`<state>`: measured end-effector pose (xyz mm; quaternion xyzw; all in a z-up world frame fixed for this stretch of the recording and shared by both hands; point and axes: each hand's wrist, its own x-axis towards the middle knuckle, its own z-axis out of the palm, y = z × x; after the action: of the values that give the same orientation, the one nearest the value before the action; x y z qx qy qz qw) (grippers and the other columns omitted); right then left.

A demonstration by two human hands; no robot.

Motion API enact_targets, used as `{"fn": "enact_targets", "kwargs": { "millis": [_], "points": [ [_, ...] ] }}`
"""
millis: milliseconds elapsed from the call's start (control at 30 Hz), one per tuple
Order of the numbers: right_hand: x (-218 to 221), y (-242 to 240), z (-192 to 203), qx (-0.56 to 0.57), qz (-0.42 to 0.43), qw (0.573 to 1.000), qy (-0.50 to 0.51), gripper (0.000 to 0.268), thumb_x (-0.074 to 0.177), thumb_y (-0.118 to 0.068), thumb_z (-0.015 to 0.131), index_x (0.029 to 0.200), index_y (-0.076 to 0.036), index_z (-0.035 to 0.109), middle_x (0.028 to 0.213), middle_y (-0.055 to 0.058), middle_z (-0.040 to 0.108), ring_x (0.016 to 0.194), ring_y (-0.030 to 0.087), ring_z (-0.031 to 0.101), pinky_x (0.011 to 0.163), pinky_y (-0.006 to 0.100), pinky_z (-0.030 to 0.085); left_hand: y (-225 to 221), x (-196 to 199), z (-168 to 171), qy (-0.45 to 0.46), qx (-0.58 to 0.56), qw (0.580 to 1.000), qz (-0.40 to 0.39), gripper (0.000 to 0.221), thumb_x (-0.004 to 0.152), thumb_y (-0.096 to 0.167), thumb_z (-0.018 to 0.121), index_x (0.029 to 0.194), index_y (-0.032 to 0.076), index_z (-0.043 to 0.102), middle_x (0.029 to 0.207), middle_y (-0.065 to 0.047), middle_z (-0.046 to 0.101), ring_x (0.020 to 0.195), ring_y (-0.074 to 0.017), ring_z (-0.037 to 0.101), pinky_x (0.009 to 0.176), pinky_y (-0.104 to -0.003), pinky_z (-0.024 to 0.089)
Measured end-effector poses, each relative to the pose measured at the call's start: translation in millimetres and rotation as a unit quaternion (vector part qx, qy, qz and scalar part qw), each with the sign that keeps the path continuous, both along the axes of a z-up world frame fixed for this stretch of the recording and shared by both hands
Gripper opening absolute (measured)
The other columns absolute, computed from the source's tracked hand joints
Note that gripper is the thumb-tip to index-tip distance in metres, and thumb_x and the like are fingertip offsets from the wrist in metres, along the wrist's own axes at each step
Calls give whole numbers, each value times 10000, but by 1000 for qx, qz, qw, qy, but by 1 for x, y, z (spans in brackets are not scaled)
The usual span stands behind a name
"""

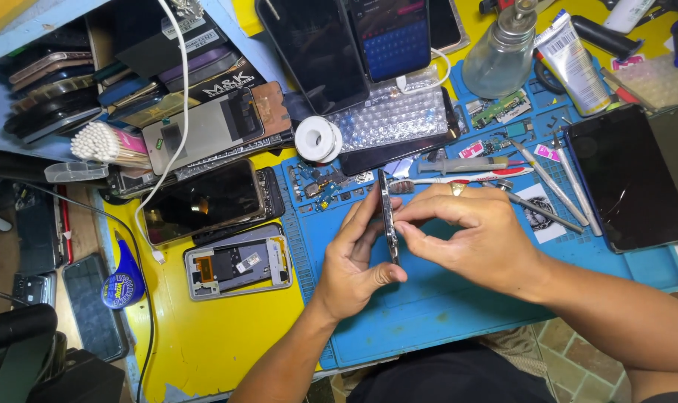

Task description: The person removes a battery from a disassembled smartphone using a metal tool. They then place the battery on the workbench, connect a charging cable to it, and use a small metal plate to press down on the battery while it charges.

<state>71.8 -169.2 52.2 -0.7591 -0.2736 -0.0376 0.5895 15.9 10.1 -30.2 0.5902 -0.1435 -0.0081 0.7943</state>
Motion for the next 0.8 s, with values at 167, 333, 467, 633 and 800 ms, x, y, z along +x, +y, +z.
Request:
{"fn": "enact_targets", "kwargs": {
  "millis": [167,333,467,633,800],
  "points": [
    [-2,-2,2,-10,0,1000,3,91,822,21,773,886,-41,790,793,85,784,645,213,752,624,308,590,-3,0,-3,-9,8,1000,24,1108,700,229,913,1580,-48,299,1434,-271,505,1357,-323,523,1182,-392,430],
    [-2,-2,2,-11,-10,1000,2,100,821,21,777,902,-37,786,796,82,778,655,214,755,638,311,599,-4,0,-2,-16,15,999,39,1124,659,186,934,1568,-57,318,1412,-279,523,1332,-346,552,1168,-414,458],
    [-3,-2,-5,1,-21,1000,-9,89,841,22,772,908,-35,784,817,87,773,667,228,753,649,320,604,-5,1,-4,-25,29,998,54,1127,657,165,937,1567,-56,310,1417,-280,517,1338,-357,554,1160,-426,473],
    [-3,-1,-10,21,-26,999,-21,85,842,37,765,898,-25,781,797,96,760,644,244,742,643,337,606,-10,-1,-12,-18,13,998,61,1117,670,111,927,1577,-23,290,1437,-291,503,1364,-375,536,1185,-454,451],
    [-6,1,-14,21,-35,999,-32,54,847,7,797,876,-39,789,795,76,757,642,211,734,626,328,597,-12,-3,-15,-5,-31,998,63,1149,639,54,931,1587,-11,287,1456,-313,507,1383,-400,522,1198,-475,440]
  ]
}}
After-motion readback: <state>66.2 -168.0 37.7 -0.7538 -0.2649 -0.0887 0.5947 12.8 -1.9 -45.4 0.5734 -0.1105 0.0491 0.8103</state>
